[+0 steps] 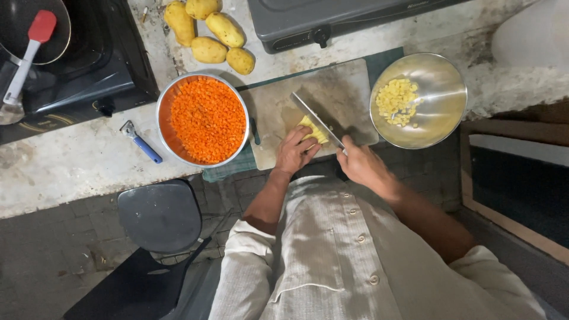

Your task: Dicing potatoes on a cutting board using a kitchen knife in a kitchen setting.

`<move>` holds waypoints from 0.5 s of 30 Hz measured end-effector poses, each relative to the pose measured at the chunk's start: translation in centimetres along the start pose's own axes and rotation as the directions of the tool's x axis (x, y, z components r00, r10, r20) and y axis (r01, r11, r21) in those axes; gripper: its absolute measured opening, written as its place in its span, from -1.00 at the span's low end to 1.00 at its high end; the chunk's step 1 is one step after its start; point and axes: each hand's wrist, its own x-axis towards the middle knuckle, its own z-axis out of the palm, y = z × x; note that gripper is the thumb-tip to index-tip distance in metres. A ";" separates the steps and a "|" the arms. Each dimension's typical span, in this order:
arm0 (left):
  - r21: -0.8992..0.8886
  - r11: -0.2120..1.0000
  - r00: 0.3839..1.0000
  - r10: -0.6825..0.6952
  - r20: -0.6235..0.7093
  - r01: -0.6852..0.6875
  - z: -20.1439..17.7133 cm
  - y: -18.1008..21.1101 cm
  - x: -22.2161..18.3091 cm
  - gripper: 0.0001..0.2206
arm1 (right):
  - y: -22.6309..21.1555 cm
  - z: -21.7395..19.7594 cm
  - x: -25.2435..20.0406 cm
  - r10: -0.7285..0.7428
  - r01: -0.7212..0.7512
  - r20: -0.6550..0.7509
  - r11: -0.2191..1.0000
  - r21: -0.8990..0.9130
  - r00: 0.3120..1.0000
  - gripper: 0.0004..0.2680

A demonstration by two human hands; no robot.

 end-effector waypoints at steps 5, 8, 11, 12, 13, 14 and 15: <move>0.004 1.000 1.000 0.007 0.011 -0.007 -0.1 -0.3 0.1 -0.91 | 1.0 1.4 -0.4 -0.029 0.028 -0.015 0.999 -0.015 0.999 -0.75; -0.009 1.000 1.000 0.009 0.014 -0.009 0.0 -0.4 0.0 -0.91 | 1.9 2.4 -0.1 -0.007 0.006 -0.011 0.998 -0.069 1.000 -0.73; -0.017 1.000 1.000 0.006 0.013 -0.006 0.0 -0.4 0.0 -0.92 | 1.2 2.2 -0.2 0.031 -0.029 0.013 0.997 -0.073 0.999 -0.71; -0.018 1.000 1.000 0.004 0.010 -0.004 0.1 -0.4 0.1 -0.93 | 0.8 1.8 -0.2 0.041 -0.039 0.027 0.998 -0.055 0.999 -0.71; -0.019 1.000 1.000 0.001 0.011 -0.001 0.1 -0.3 0.2 -0.93 | 0.4 1.7 -0.2 0.042 -0.040 0.029 0.998 -0.055 0.999 -0.71; -0.008 1.000 1.000 0.001 0.007 -0.001 0.0 -0.2 0.3 -0.94 | 0.0 1.7 -0.2 0.057 -0.056 0.031 0.998 -0.034 0.998 -0.74; 0.003 1.000 1.000 0.000 0.004 0.000 -0.1 -0.1 0.3 -0.94 | -0.4 1.7 -0.2 0.073 -0.072 0.034 0.997 -0.013 0.997 -0.77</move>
